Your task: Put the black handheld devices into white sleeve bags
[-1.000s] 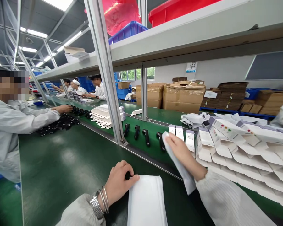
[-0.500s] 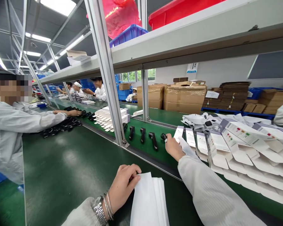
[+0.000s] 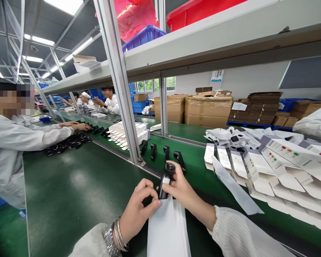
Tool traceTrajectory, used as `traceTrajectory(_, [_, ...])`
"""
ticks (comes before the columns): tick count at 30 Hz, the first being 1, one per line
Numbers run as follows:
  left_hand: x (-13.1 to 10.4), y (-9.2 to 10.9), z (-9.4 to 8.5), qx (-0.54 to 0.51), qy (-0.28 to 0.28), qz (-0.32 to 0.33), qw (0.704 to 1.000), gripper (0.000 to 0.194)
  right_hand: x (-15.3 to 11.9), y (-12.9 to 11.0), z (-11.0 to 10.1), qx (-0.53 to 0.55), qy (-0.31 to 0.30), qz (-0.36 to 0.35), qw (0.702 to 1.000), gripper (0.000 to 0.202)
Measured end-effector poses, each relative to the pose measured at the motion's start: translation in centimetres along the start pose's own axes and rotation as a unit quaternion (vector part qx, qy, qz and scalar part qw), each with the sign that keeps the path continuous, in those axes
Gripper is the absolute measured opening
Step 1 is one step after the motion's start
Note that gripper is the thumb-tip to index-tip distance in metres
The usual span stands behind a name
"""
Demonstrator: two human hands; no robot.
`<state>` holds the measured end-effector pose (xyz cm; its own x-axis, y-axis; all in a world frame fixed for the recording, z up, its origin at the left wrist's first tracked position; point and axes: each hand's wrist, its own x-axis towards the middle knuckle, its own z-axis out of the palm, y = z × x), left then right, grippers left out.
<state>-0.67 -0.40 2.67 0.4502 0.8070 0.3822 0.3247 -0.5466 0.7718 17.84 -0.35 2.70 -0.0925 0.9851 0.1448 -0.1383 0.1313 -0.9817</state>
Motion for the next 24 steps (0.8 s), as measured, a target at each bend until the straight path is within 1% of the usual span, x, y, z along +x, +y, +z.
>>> traceTrajectory(2, [-0.1,0.2,-0.1,-0.036,0.030,0.009,0.999,0.012,-0.5,0.5,0.7,-0.032,-0.035,0.019,0.999,0.046])
traceTrajectory(3, [-0.1,0.3,-0.1,-0.049,0.049,0.011,0.998,0.013,-0.8,0.8,1.1,-0.036,-0.057,0.030,0.997,0.038])
traceTrajectory(6, [0.2,0.2,-0.1,-0.067,0.105,-0.005,0.992,0.014,-1.9,1.1,2.6,0.007,-0.151,0.089,0.984,0.036])
traceTrajectory(7, [0.3,0.0,-0.1,-0.069,0.114,-0.015,0.991,0.014,-2.2,0.9,3.0,0.033,-0.177,0.116,0.977,0.035])
traceTrajectory(8, [0.4,-0.2,-0.1,-0.071,0.117,-0.024,0.990,0.015,-2.3,0.6,3.2,0.061,-0.189,0.140,0.970,0.035])
traceTrajectory(9, [0.6,-0.5,-0.1,-0.069,0.113,-0.035,0.991,0.017,-2.3,0.1,3.1,0.085,-0.179,0.154,0.968,0.036])
traceTrajectory(10, [0.7,-0.9,-0.1,-0.058,0.102,-0.046,0.992,0.018,-2.2,-0.5,2.7,0.100,-0.148,0.153,0.972,0.036])
traceTrajectory(11, [0.8,-1.2,-0.2,-0.037,0.085,-0.058,0.994,0.019,-1.8,-1.3,1.9,0.096,-0.099,0.138,0.981,0.036])
traceTrajectory(12, [0.9,-1.6,-0.3,-0.005,0.064,-0.071,0.995,0.019,-1.2,-2.1,0.7,0.067,-0.041,0.110,0.991,0.036])
traceTrajectory(13, [0.9,-1.8,-0.3,0.035,0.038,-0.084,0.995,0.018,-0.5,-2.9,-0.7,0.011,0.016,0.073,0.997,0.034])
traceTrajectory(14, [0.9,-2.0,-0.4,0.075,0.008,-0.098,0.992,0.017,0.3,-3.6,-2.5,-0.071,0.063,0.040,0.995,0.032])
traceTrajectory(15, [0.9,-2.1,-0.5,0.111,-0.019,-0.112,0.987,0.018,1.1,-4.0,-4.3,-0.184,0.105,0.010,0.977,0.031])
traceTrajectory(16, [0.8,-2.1,-0.5,0.136,-0.042,-0.122,0.982,0.019,2.0,-4.3,-6.0,-0.316,0.129,-0.012,0.940,0.029])
traceTrajectory(17, [0.8,-2.0,-0.4,0.149,-0.060,-0.128,0.979,0.020,2.7,-4.2,-7.6,-0.434,0.156,-0.028,0.887,0.027])
traceTrajectory(18, [0.7,-1.9,-0.3,0.153,-0.072,-0.130,0.977,0.019,3.4,-3.8,-8.9,-0.513,0.177,-0.036,0.839,0.023])
traceTrajectory(19, [0.7,-1.9,-0.2,0.153,-0.078,-0.126,0.977,0.016,4.0,-3.1,-9.9,-0.562,0.190,-0.035,0.804,0.018])
traceTrajectory(20, [0.6,-1.8,0.0,0.150,-0.079,-0.119,0.978,0.011,4.5,-2.2,-10.7,-0.584,0.200,-0.027,0.787,0.013])
traceTrajectory(21, [0.6,-1.8,0.3,0.148,-0.077,-0.108,0.980,0.005,4.9,-1.2,-11.2,-0.584,0.204,-0.015,0.785,0.014])
traceTrajectory(22, [0.6,-1.8,0.5,0.146,-0.075,-0.096,0.982,0.004,5.1,-0.2,-11.5,-0.573,0.205,0.001,0.794,0.020])
traceTrajectory(24, [0.6,-2.0,0.9,0.144,-0.064,-0.070,0.985,0.015,5.6,1.6,-11.8,-0.537,0.209,0.027,0.817,0.031])
